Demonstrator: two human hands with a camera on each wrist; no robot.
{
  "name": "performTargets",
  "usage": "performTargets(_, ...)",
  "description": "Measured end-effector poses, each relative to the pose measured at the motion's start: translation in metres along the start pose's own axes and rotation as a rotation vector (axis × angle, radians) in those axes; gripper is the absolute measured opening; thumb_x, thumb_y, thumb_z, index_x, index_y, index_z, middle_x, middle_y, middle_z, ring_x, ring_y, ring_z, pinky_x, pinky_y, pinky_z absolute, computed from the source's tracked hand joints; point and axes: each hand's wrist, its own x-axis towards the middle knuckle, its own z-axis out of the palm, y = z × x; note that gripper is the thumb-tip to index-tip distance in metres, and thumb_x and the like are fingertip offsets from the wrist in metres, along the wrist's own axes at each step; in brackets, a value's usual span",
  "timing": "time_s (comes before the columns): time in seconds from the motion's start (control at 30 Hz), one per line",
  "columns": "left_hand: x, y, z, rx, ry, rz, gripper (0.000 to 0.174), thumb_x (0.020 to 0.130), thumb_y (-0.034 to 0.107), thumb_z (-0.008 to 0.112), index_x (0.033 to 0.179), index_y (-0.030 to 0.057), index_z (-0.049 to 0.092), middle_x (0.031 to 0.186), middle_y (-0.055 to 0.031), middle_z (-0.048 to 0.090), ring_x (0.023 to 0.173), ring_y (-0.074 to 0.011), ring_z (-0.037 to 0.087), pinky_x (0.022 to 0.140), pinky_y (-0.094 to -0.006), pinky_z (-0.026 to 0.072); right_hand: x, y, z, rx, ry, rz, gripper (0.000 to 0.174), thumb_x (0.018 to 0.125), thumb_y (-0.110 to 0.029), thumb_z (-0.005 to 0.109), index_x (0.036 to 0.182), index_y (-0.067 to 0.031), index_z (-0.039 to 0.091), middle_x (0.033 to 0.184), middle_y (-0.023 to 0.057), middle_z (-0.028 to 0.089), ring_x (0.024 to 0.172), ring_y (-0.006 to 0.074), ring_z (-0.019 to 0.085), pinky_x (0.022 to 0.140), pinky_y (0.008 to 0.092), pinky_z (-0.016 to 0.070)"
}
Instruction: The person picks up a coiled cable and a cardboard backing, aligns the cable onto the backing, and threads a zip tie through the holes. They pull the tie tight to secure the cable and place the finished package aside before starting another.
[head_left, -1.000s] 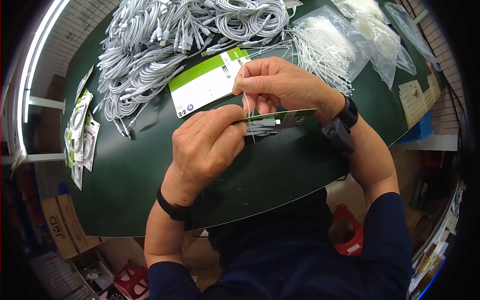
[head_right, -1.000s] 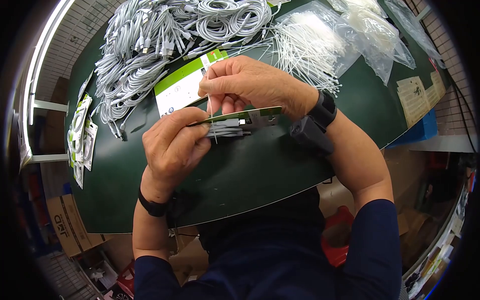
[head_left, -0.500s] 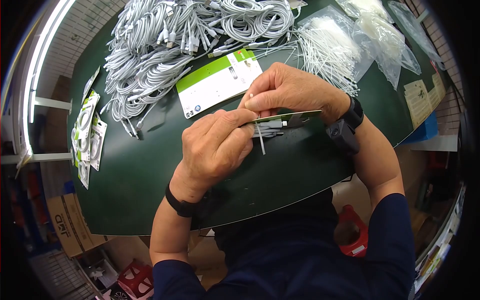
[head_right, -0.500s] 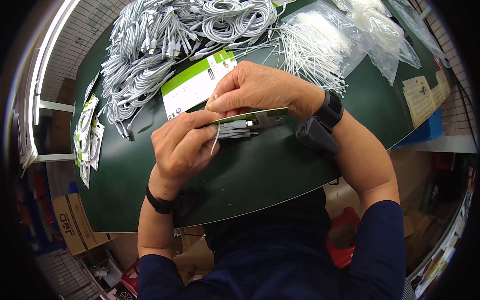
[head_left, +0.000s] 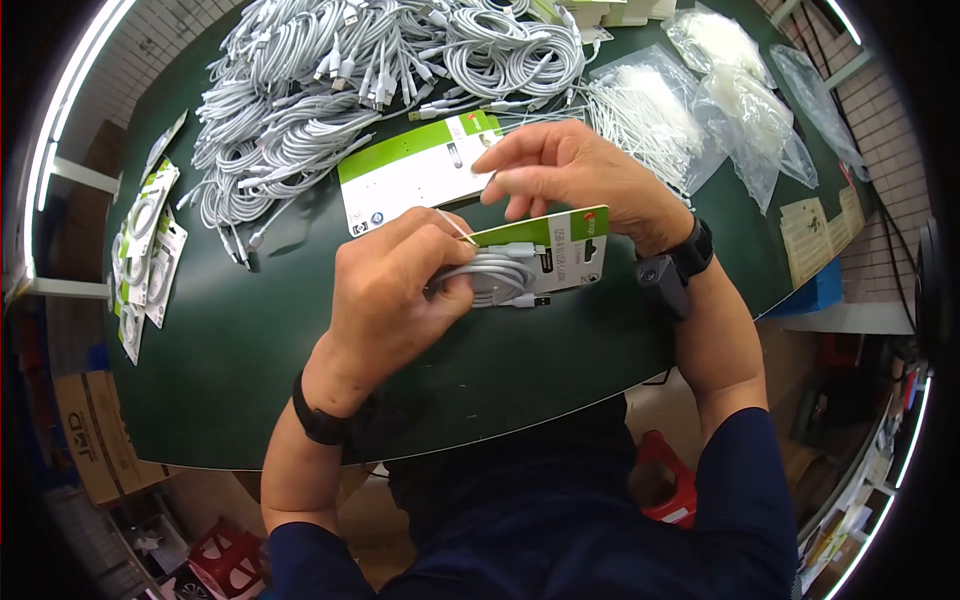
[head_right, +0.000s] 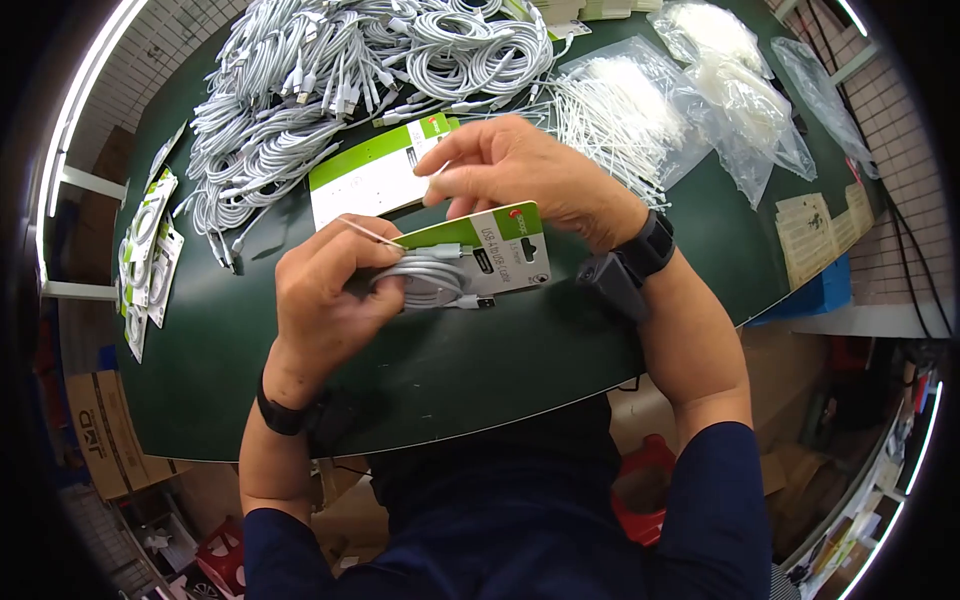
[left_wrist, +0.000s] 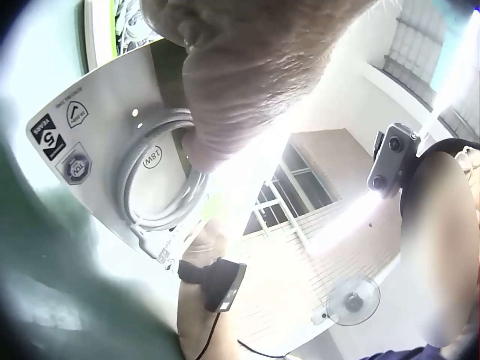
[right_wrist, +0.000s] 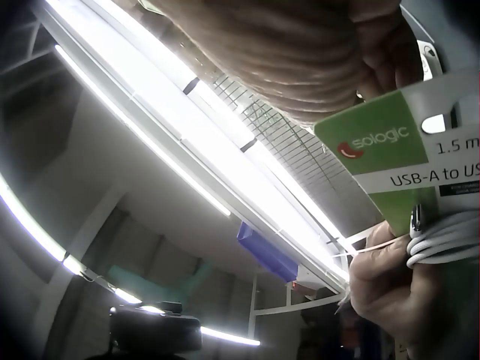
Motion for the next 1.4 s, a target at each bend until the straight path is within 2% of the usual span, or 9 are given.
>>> performTargets(0.07,-0.004,0.000,0.001,-0.048,0.006,-0.085,0.023,0.071,-0.008,0.076,0.091,-0.0003,0.067,0.094,-0.0130,0.075,0.081,-0.0257,0.075,0.075,-0.0323,0.0595,-0.003,-0.006,-0.006,-0.027,0.072,0.007,0.030,0.098,-0.012,0.074,0.124,0.0042,0.073,0.102,0.0061,0.078,0.086,0.0077,0.069,0.075,0.0227,0.0545)
performTargets(0.2,-0.005,-0.007,0.007,-0.123,0.056,-0.231,0.019,0.073,-0.003,0.075,0.090,0.0019,0.068,0.088,-0.0120,0.075,0.073,-0.0292,0.072,0.068,-0.0360,0.0569,-0.015,-0.021,0.001,-0.216,0.179,-0.267,0.032,0.094,-0.009,0.078,0.124,0.0019,0.073,0.100,0.0069,0.078,0.087,0.0115,0.071,0.076,0.0256,0.0555)
performTargets(0.3,-0.003,-0.003,0.004,-0.239,-0.108,-0.493,0.017,0.077,-0.005,0.073,0.093,-0.0024,0.068,0.094,-0.0105,0.076,0.085,-0.0168,0.072,0.082,-0.0294,0.0573,-0.020,-0.020,0.025,-0.746,0.072,-0.523,0.038,0.087,-0.006,0.082,0.123,-0.0020,0.073,0.100,0.0093,0.077,0.091,0.0214,0.073,0.080,0.0327,0.0572)
performTargets(0.57,-0.007,-0.006,0.007,-0.239,-0.092,-0.551,0.014,0.079,-0.004,0.072,0.093,-0.0027,0.069,0.091,-0.0085,0.076,0.086,-0.0118,0.070,0.082,-0.0284,0.0563,-0.018,-0.009,0.048,-0.920,0.051,-0.560,0.047,0.078,-0.003,0.081,0.124,-0.0053,0.071,0.110,0.0139,0.073,0.104,0.0355,0.069,0.092,0.0432,0.0561)
performTargets(0.7,-0.011,-0.013,0.014,-0.256,0.009,-0.463,0.017,0.075,0.000,0.073,0.092,-0.0006,0.073,0.081,-0.0146,0.074,0.065,-0.0214,0.069,0.063,-0.0347,0.0531,-0.016,-0.010,0.046,-0.892,0.018,-0.536,0.051,0.078,-0.002,0.081,0.128,-0.0054,0.069,0.112,0.0145,0.073,0.106,0.0353,0.069,0.093,0.0435,0.0559)
performTargets(0.87,-0.011,-0.011,0.015,-0.262,0.034,-0.448,0.016,0.076,0.000,0.073,0.091,-0.0005,0.073,0.082,-0.0140,0.076,0.064,-0.0203,0.069,0.063,-0.0345,0.0534,-0.015,-0.008,0.047,-0.884,0.037,-0.589,0.052,0.080,-0.004,0.082,0.130,-0.0050,0.068,0.111,0.0135,0.075,0.103,0.0317,0.072,0.091,0.0412,0.0572)
performTargets(1.0,-0.011,-0.010,0.014,-0.273,-0.013,-0.503,0.015,0.076,0.001,0.073,0.091,-0.0009,0.073,0.081,-0.0126,0.075,0.064,-0.0190,0.067,0.063,-0.0343,0.0527,-0.017,-0.010,0.052,-0.533,0.122,-0.403,0.052,0.085,-0.005,0.082,0.134,-0.0049,0.066,0.105,0.0118,0.078,0.095,0.0247,0.075,0.087,0.0364,0.0581)
performTargets(1.13,-0.011,-0.012,0.015,-0.298,-0.025,-0.513,0.015,0.076,0.001,0.073,0.090,-0.0011,0.072,0.078,-0.0120,0.073,0.064,-0.0180,0.065,0.062,-0.0338,0.0514,-0.014,-0.007,0.055,-0.480,0.199,-0.301,0.040,0.089,-0.005,0.081,0.127,-0.0029,0.070,0.098,0.0097,0.080,0.087,0.0191,0.076,0.081,0.0318,0.0588)
performTargets(1.4,-0.012,-0.017,0.017,-0.357,-0.052,-0.531,0.016,0.076,0.000,0.071,0.091,-0.0032,0.070,0.077,-0.0113,0.070,0.066,-0.0155,0.060,0.063,-0.0322,0.0499,-0.008,0.008,0.053,-0.612,0.192,-0.455,0.013,0.090,-0.002,0.080,0.102,0.0005,0.075,0.090,0.0083,0.077,0.080,0.0191,0.074,0.069,0.0324,0.0576)
